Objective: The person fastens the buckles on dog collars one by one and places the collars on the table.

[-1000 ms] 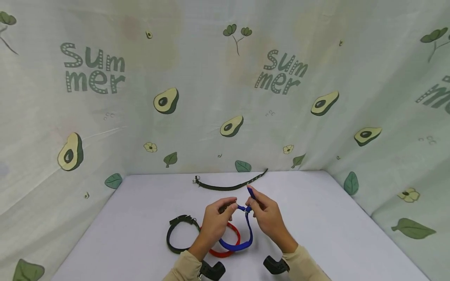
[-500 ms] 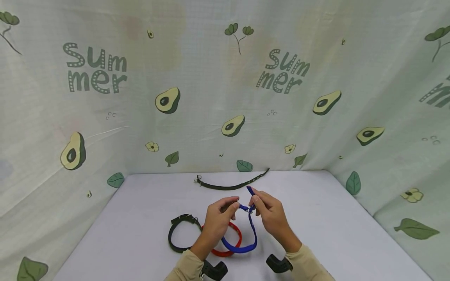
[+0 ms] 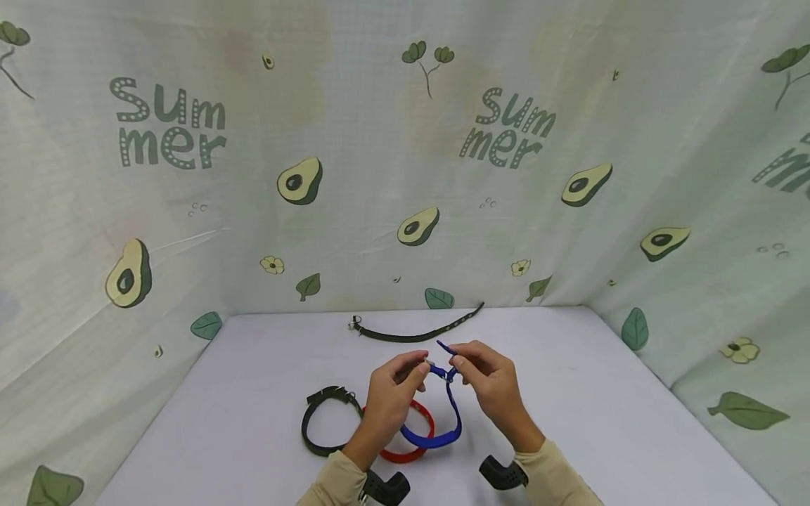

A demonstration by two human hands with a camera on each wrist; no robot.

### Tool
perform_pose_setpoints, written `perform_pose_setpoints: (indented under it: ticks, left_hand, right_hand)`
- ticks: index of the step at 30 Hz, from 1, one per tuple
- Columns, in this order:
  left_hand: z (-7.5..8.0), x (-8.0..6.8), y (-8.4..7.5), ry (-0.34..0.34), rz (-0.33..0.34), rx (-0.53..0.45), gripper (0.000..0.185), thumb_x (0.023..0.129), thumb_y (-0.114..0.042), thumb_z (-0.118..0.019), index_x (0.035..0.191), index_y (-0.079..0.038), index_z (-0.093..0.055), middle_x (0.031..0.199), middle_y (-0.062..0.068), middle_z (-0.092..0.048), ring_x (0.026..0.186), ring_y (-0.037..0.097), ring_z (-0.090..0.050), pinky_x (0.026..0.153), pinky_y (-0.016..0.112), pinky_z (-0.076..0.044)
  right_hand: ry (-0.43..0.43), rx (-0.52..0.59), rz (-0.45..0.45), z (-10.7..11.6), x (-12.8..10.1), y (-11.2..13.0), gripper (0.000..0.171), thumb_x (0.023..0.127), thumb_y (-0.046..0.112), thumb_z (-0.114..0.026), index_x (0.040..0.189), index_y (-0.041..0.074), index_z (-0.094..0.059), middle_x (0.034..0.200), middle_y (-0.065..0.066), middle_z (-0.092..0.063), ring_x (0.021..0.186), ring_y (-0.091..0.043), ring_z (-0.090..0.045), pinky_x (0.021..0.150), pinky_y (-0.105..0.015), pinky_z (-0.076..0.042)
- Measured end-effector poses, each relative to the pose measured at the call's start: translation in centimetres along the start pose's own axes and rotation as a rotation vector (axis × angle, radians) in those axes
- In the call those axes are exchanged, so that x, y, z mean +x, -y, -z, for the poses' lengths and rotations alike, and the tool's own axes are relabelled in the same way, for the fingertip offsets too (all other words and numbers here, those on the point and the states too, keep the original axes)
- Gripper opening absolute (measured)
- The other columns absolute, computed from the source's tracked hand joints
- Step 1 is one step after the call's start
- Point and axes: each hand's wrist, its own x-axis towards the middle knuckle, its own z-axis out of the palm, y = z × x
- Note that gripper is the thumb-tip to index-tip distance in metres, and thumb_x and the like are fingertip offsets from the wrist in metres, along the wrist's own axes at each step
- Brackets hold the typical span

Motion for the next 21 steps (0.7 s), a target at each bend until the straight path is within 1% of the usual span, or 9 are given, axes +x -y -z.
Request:
perform_pose_setpoints:
  ticks: [6, 9, 12, 14, 18, 21]
  left_hand:
    - [-0.4, -0.1, -0.4, 0.007, -0.032, 0.010, 0.033, 0.096, -0.035, -0.069, 0.124, -0.016, -0.069, 0.104, -0.001, -0.070, 0.085, 0.026, -0.067, 0.075, 0.026, -0.056]
    - [-0.6, -0.2, -0.6, 0.016, -0.043, 0.016, 0.033, 0.096, -0.034, -0.069, 0.123, -0.015, -0.069, 0.104, -0.001, -0.071, 0.084, 0.024, -0.067, 0.076, 0.027, -0.057]
    - [-0.8, -0.4, -0.6, 0.025, -0.039, 0.017, 0.034, 0.097, -0.033, -0.069, 0.123, -0.013, -0.069, 0.105, -0.001, -0.071, 0.083, 0.020, -0.067, 0.077, 0.027, -0.057]
    - [-0.9, -0.4, -0.6, 0.034, -0.029, 0.019, 0.035, 0.097, -0.033, -0.068, 0.124, -0.012, -0.069, 0.105, -0.001, -0.070, 0.084, 0.021, -0.067, 0.078, 0.026, -0.057]
    - [-1.0, -0.6, -0.6, 0.044, -0.020, 0.021, 0.033, 0.097, -0.032, -0.068, 0.124, -0.013, -0.069, 0.100, -0.001, -0.070, 0.083, 0.019, -0.067, 0.076, 0.025, -0.056]
    - [-1.1, -0.6, -0.5, 0.052, -0.037, 0.026, 0.030, 0.098, -0.032, -0.067, 0.124, -0.016, -0.070, 0.096, 0.000, -0.069, 0.081, 0.016, -0.066, 0.073, 0.025, -0.055]
  right_hand:
    - [0.035, 0.009, 0.047, 0.1, 0.1, 0.0, 0.020, 0.094, -0.007, -0.063, 0.104, 0.007, -0.072, 0.090, -0.010, -0.064, 0.072, -0.019, -0.059, 0.061, -0.027, -0.054]
    - [0.046, 0.017, 0.068, 0.1, 0.1, 0.0, 0.022, 0.091, -0.012, -0.061, 0.098, 0.006, -0.071, 0.087, -0.012, -0.063, 0.073, -0.020, -0.060, 0.064, -0.028, -0.056]
    - [0.044, -0.011, 0.089, -0.1, 0.2, -0.1, 0.027, 0.086, -0.018, -0.060, 0.093, 0.006, -0.071, 0.083, -0.010, -0.062, 0.073, -0.020, -0.060, 0.066, -0.029, -0.056]
    - [0.034, -0.033, 0.095, -0.2, 0.2, 0.0, 0.030, 0.083, -0.021, -0.059, 0.089, 0.005, -0.071, 0.080, -0.007, -0.061, 0.071, -0.020, -0.059, 0.065, -0.028, -0.055]
    - [0.008, -0.055, 0.108, -0.5, 0.4, 1.8, 0.031, 0.077, -0.026, -0.054, 0.080, 0.001, -0.069, 0.074, -0.005, -0.057, 0.066, -0.018, -0.055, 0.059, -0.027, -0.053]
    - [0.008, -0.057, 0.126, -0.7, 0.5, 3.4, 0.029, 0.074, -0.026, -0.052, 0.077, -0.001, -0.066, 0.071, -0.005, -0.056, 0.063, -0.016, -0.054, 0.054, -0.026, -0.050]
